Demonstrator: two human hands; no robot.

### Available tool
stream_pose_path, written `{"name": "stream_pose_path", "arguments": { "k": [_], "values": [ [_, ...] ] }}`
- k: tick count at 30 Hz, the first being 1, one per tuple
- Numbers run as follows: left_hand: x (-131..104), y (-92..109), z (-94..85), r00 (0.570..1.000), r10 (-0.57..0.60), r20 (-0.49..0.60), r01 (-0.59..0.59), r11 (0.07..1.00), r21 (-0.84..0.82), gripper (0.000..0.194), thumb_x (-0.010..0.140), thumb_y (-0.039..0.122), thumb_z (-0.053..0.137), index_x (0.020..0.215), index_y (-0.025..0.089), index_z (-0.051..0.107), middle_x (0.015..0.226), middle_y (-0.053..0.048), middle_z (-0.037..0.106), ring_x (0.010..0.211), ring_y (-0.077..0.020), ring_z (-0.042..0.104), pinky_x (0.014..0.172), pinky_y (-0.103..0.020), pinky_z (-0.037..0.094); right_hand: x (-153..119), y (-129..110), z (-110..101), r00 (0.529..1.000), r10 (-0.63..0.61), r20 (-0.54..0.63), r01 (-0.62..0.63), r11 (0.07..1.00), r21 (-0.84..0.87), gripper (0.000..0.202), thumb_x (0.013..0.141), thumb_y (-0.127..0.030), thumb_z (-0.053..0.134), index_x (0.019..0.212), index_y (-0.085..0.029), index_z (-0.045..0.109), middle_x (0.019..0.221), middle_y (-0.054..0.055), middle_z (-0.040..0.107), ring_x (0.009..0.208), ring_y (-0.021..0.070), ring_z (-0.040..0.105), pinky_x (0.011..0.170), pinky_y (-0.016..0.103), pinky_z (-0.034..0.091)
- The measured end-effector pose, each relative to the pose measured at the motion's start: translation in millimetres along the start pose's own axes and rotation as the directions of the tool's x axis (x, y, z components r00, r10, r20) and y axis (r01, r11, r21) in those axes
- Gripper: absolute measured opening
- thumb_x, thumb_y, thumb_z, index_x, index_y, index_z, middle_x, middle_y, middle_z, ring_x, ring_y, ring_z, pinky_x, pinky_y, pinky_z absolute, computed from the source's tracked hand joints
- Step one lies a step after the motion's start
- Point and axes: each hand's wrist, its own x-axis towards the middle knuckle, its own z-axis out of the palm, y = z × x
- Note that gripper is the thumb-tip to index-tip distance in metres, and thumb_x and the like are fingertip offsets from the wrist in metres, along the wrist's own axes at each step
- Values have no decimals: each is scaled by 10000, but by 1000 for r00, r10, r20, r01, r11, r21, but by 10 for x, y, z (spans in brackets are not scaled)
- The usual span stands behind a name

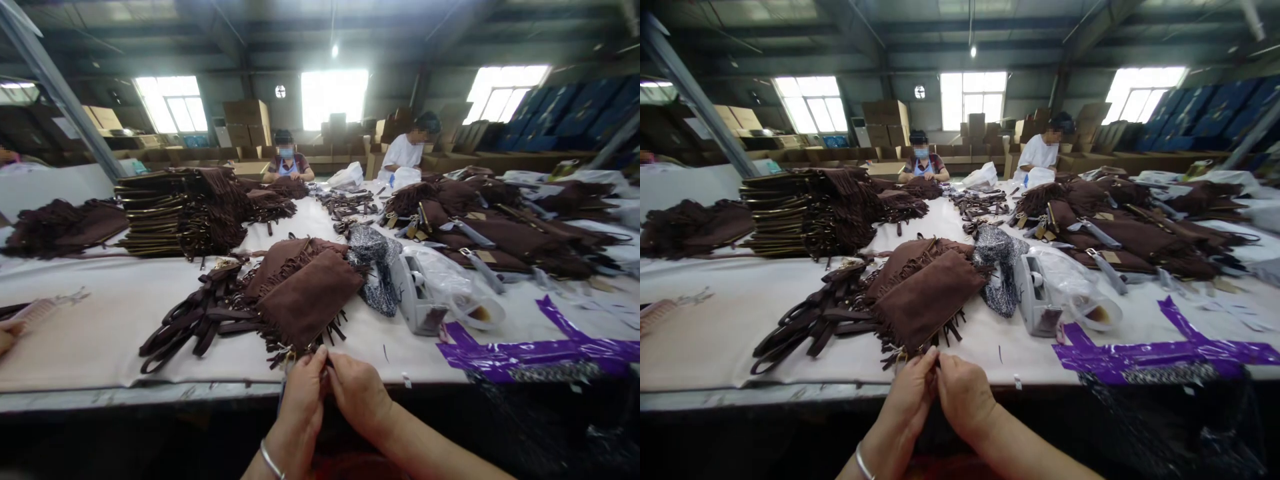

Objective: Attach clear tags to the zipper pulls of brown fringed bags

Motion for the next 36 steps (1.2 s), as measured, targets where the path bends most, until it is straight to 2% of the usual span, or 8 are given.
{"name": "stream_pose_path", "arguments": {
  "k": [5,10,15,20,22,25,30,36],
  "values": [
    [18,-40,-88,991,-71,110,71,997,5,232,734,265,778,873,95,704,808,-89,717,716,-170,673,614,-230,538,17,-57,-29,996,91,1,-85,929,359,223,902,-179,442,839,-166,654,800,60,697,750,173,651,699,260,492],
    [104,-38,-145,993,-94,70,90,994,61,110,823,183,672,893,102,690,889,-126,732,799,-220,713,620,-259,566,-95,21,13,935,262,240,-353,752,556,283,906,-251,412,714,-167,602,561,-25,582,411,95,487,411,199,349],
    [132,79,-149,980,-142,-139,155,983,94,76,856,130,617,924,152,645,1016,-124,732,865,-232,725,649,-309,585,-359,693,-418,924,268,-272,-246,963,111,330,934,-299,416,675,-184,585,624,15,606,599,148,545,582,260,413],
    [73,98,-122,986,-102,-131,117,987,109,112,861,128,611,967,150,643,1022,-124,733,853,-227,729,637,-295,584,-545,1860,-1288,793,201,-576,-460,817,-348,311,895,-412,484,751,-194,652,1102,151,637,1030,299,563,893,419,440],
    [57,82,-113,989,-87,-116,99,990,100,130,864,136,613,990,149,641,1036,-121,730,854,-215,728,634,-281,579,-544,2249,-1550,746,269,-610,-595,681,-428,327,858,-464,527,966,-202,691,1310,166,537,1207,351,458,964,482,395],
    [55,67,-116,990,-87,-115,98,991,95,156,860,144,624,1015,143,630,1018,-124,730,830,-208,727,612,-274,570,-486,2629,-1736,768,395,-503,-633,586,-506,380,853,-487,516,1113,-260,677,1422,137,455,1313,394,329,969,573,354],
    [46,59,-154,988,-105,-118,117,988,98,175,860,132,618,1035,122,618,946,-137,735,777,-213,726,588,-284,566,-369,2847,-1721,844,426,-326,-536,660,-525,266,878,-377,497,885,-308,754,1226,94,607,1267,356,385,923,515,390],
    [24,48,-182,995,-64,-81,72,993,94,192,841,149,646,1031,123,629,929,-135,738,774,-215,726,585,-277,568,-420,2874,-1713,811,392,-434,-577,663,-477,301,847,-400,527,984,-221,728,1326,146,546,1237,330,460,928,460,414]
  ]
}}
